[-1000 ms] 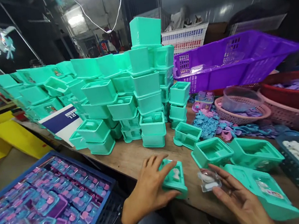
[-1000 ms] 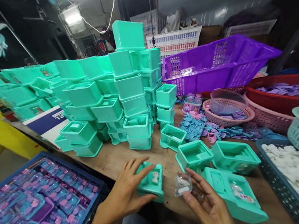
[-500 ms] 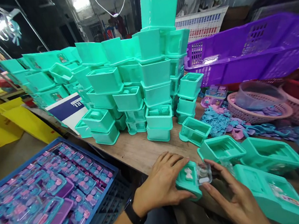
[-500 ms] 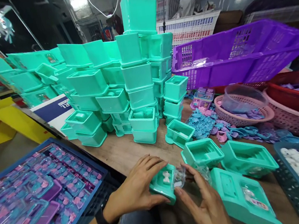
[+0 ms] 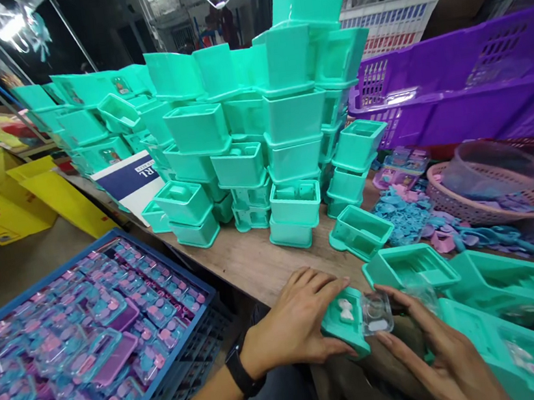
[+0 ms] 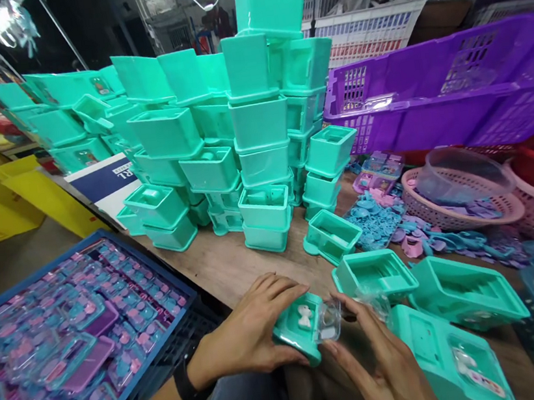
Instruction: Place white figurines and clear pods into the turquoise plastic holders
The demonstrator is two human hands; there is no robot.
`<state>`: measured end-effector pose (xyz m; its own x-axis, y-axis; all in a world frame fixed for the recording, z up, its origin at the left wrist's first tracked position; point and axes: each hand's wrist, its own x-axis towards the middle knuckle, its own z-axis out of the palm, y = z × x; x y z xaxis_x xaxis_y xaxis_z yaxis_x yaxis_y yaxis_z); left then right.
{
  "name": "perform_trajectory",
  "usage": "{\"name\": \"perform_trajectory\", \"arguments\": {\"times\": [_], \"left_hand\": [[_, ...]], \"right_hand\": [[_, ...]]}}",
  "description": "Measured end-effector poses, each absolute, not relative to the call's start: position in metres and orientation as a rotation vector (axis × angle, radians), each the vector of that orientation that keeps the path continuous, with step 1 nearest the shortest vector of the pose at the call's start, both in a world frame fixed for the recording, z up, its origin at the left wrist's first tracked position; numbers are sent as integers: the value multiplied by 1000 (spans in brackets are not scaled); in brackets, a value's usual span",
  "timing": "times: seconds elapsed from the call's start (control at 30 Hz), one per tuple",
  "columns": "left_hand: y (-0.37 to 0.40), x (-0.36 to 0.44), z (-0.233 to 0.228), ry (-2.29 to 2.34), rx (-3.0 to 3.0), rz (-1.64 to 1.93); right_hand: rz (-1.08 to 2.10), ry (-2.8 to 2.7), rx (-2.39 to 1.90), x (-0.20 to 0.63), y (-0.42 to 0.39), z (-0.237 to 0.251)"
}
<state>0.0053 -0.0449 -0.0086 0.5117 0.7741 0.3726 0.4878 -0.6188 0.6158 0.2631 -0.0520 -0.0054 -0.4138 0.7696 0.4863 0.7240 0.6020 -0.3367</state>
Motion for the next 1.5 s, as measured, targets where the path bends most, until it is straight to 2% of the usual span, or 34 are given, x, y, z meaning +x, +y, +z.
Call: {"name": "perform_trajectory", "arguments": {"times": [0.47, 1.1, 1.5], "left_hand": [[-45, 6, -10, 1033, 2285, 892], [-45, 9, -9, 1065, 2296, 866], [-44, 10, -10, 1038, 2328, 915]], "right_hand": [[-83, -2257, -1147, 263, -58, 3], [116, -2312, -1127, 262, -56, -1], [-142, -2429, -1018, 258, -45, 13]]}}
